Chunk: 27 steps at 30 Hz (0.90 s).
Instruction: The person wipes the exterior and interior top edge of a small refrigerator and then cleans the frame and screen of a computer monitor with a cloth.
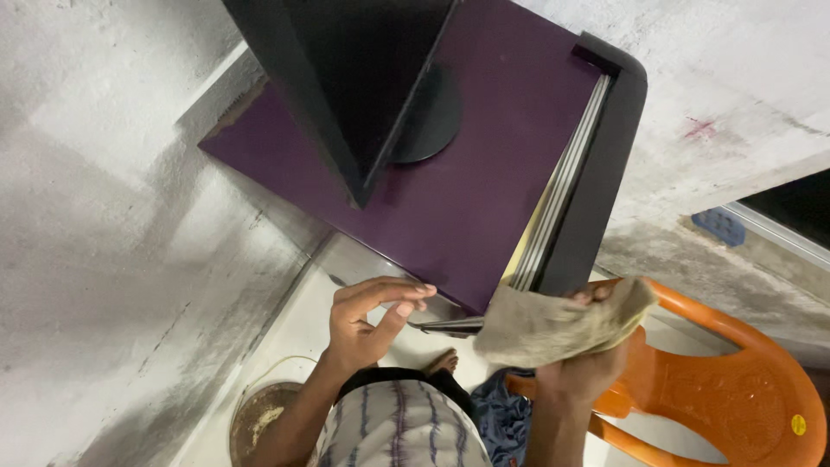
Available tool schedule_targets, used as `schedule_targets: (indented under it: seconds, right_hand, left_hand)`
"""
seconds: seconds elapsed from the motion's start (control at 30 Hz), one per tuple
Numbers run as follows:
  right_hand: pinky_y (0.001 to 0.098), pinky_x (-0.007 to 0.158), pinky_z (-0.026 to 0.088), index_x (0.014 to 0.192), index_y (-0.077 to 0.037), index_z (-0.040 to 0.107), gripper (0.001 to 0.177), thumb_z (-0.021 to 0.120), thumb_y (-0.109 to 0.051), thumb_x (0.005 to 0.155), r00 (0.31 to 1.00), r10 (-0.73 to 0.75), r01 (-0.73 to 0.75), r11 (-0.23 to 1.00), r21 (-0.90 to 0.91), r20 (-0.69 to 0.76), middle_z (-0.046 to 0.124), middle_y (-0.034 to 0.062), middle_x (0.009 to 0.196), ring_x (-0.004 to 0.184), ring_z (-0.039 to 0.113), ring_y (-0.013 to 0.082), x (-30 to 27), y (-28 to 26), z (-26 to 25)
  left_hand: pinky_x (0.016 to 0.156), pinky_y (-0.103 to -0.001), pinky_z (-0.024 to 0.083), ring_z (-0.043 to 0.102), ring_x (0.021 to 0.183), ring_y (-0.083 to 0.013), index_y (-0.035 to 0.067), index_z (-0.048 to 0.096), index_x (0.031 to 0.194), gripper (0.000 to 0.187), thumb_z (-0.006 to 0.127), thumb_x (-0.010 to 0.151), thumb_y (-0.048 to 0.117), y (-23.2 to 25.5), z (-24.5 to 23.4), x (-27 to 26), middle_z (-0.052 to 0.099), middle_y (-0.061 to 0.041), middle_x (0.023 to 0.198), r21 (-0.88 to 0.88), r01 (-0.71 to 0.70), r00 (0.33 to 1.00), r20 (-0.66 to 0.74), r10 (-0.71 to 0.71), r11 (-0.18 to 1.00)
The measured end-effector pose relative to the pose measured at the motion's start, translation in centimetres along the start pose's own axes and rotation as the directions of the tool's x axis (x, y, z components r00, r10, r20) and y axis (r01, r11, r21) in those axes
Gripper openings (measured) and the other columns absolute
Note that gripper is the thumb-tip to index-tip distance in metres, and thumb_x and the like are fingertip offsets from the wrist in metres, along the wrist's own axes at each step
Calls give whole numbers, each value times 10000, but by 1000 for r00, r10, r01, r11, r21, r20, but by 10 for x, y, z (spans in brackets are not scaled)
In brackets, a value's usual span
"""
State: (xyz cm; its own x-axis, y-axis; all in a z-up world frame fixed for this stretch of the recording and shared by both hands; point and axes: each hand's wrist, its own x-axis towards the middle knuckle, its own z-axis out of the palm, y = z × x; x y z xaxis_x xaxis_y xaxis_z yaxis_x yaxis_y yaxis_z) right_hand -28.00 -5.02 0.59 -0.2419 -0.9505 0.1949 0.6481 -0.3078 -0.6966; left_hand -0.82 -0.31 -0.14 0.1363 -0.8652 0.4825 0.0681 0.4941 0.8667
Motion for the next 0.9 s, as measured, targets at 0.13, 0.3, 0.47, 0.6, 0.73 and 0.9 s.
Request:
schedule_targets:
  seconds: [0.13,0.3,0.47,0.6,0.73,0.9]
  right_hand:
    - [311,913,572,1206,-12,600,218,447,-165,1183,999,-17,16,999,-42,-31,690,132,1080,1034,713,185,24,-8,10]
    - [349,1035,576,1298,-15,609,276,421,-182,1183,987,110,-141,942,304,118,699,133,1192,1155,695,205,73,-14,22]
    - [407,1076,562,1277,-30,605,278,454,-245,1184,931,212,-325,851,413,297,660,134,1263,1205,671,250,130,-13,5]
    - [403,1040,543,1342,-23,563,350,523,-289,1118,869,151,-360,846,394,471,626,145,1281,1183,638,248,217,-28,-25]
    - [425,1068,485,1376,-23,527,414,493,-339,1112,876,96,-281,898,337,473,576,152,1329,1231,575,259,247,-22,-30]
    - [452,1104,413,1419,-22,484,494,456,-402,1105,884,95,-216,952,219,459,513,160,1390,1290,496,274,237,3,-9]
  left_hand:
    - [776,-340,658,788,857,-219,-2,743,1078,166,646,1022,121,-5,0,1,782,-171,1091,57,-8,998,-54,11,998]
    - [767,-359,672,781,864,-225,-11,730,1094,186,634,1025,132,-8,-1,7,778,-176,1091,57,-17,979,-202,29,998]
    - [795,-388,664,768,873,-245,-35,713,1109,190,616,1047,116,0,-2,9,768,-195,1100,61,-46,916,-395,66,997]
    - [768,-388,649,758,846,-244,-45,715,1101,207,588,1057,113,1,-2,6,772,-200,1066,88,-36,858,-508,76,995]
    - [737,-390,657,765,860,-243,-39,714,1069,204,582,1051,116,-3,3,2,775,-194,1038,130,-8,791,-606,85,992]
    - [756,-382,651,765,834,-229,-32,723,1078,208,592,1032,122,-5,15,2,783,-187,1032,152,95,727,-686,36,984]
